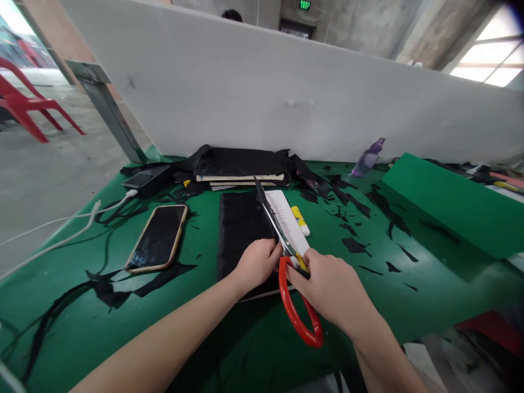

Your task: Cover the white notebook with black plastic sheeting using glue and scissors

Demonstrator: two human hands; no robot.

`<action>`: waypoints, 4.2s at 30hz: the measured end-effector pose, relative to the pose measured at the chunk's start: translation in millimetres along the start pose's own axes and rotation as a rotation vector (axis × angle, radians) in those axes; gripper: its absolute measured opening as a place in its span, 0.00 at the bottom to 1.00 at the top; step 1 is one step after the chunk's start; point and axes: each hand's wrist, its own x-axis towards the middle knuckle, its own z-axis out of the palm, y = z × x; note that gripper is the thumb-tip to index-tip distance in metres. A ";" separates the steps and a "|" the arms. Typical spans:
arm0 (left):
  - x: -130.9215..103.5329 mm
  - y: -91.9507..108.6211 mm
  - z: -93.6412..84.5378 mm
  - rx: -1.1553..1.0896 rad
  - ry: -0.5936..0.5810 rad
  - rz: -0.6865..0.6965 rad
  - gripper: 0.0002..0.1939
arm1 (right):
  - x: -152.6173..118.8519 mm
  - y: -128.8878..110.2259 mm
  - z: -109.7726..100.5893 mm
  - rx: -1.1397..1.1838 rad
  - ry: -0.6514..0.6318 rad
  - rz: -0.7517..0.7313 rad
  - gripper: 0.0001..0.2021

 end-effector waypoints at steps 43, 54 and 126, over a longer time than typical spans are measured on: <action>-6.6 9.0 -6.5 0.073 -0.017 0.021 0.08 | 21.8 0.7 -6.3 0.087 -0.001 -0.051 0.23; -6.5 9.4 -6.7 0.072 -0.026 0.010 0.08 | 19.7 1.0 -7.0 0.115 -0.009 -0.063 0.22; 1.2 -3.8 3.0 -0.175 -0.032 -0.103 0.21 | 49.3 48.5 -8.7 0.386 0.382 0.059 0.18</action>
